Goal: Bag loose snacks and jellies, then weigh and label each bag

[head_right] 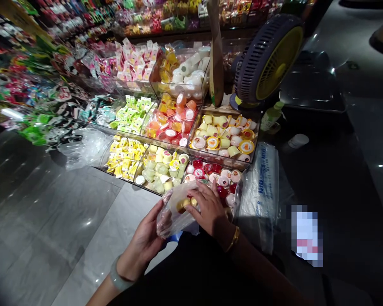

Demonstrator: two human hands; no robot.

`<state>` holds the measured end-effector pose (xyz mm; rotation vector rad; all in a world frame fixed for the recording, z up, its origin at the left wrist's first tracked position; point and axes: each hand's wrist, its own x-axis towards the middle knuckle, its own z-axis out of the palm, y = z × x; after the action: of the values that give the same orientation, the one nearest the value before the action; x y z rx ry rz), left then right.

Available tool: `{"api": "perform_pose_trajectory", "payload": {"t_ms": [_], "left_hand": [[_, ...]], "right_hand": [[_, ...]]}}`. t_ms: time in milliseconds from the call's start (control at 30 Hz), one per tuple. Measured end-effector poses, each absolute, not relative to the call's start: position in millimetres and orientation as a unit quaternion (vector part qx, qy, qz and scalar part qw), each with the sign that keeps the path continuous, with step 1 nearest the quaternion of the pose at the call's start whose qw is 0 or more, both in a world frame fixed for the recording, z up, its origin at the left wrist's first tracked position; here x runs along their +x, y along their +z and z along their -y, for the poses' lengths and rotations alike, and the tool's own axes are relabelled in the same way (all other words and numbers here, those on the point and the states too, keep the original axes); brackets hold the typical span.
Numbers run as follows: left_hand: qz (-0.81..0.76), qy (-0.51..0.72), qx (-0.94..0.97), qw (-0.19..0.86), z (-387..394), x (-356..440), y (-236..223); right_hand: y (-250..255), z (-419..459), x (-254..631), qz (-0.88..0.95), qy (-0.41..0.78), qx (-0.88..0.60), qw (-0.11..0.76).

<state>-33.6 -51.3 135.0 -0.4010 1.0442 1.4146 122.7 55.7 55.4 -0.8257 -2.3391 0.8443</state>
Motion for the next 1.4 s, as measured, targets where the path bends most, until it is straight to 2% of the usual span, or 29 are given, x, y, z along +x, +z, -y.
{"api": "perform_pose_trajectory", "payload": {"t_ms": [133, 200, 267, 367, 467, 600, 800, 933, 1067, 1267, 1400], "left_hand": [[-0.462, 0.616, -0.125, 0.625, 53.6, -39.3, 129.4], [-0.459, 0.614, -0.123, 0.630, 54.2, -41.0, 127.8], [-0.453, 0.614, -0.121, 0.635, 53.8, -41.3, 127.5], [-0.452, 0.611, -0.127, 0.637, 52.2, -40.2, 128.5], [-0.462, 0.611, -0.141, 0.627, 50.2, -39.1, 129.8], [-0.474, 0.607, -0.142, 0.622, 48.7, -38.5, 129.8], [-0.479, 0.602, -0.136, 0.624, 49.7, -37.1, 127.9], [-0.465, 0.609, -0.122, 0.631, 49.3, -36.6, 128.7], [-0.462, 0.614, -0.126, 0.628, 47.6, -37.7, 127.8], [-0.475, 0.603, -0.139, 0.625, 44.0, -40.4, 125.5], [-0.483, 0.598, -0.139, 0.624, 42.2, -40.9, 127.1]], "right_hand": [[35.6, -87.6, 152.0, 0.816, 0.278, -0.395, 0.316], [19.7, -116.6, 177.4, 0.786, 0.245, -0.476, 0.308], [3.3, -144.7, 201.0, 0.770, 0.185, -0.576, 0.204], [-13.8, -170.9, 218.1, 0.767, 0.125, -0.624, 0.077], [-18.7, -176.4, 210.8, 0.810, 0.065, -0.582, 0.028], [-18.9, -174.5, 193.2, 0.809, 0.014, -0.587, 0.018], [-32.8, -170.3, 199.0, 0.767, -0.019, -0.639, 0.055], [-45.5, -171.6, 206.9, 0.755, 0.015, -0.651, 0.076], [-53.0, -177.4, 209.1, 0.726, 0.055, -0.670, 0.141], [-57.9, -168.9, 212.2, 0.758, 0.045, -0.614, 0.216], [-57.7, -161.5, 212.9, 0.752, 0.106, -0.569, 0.315]]}}
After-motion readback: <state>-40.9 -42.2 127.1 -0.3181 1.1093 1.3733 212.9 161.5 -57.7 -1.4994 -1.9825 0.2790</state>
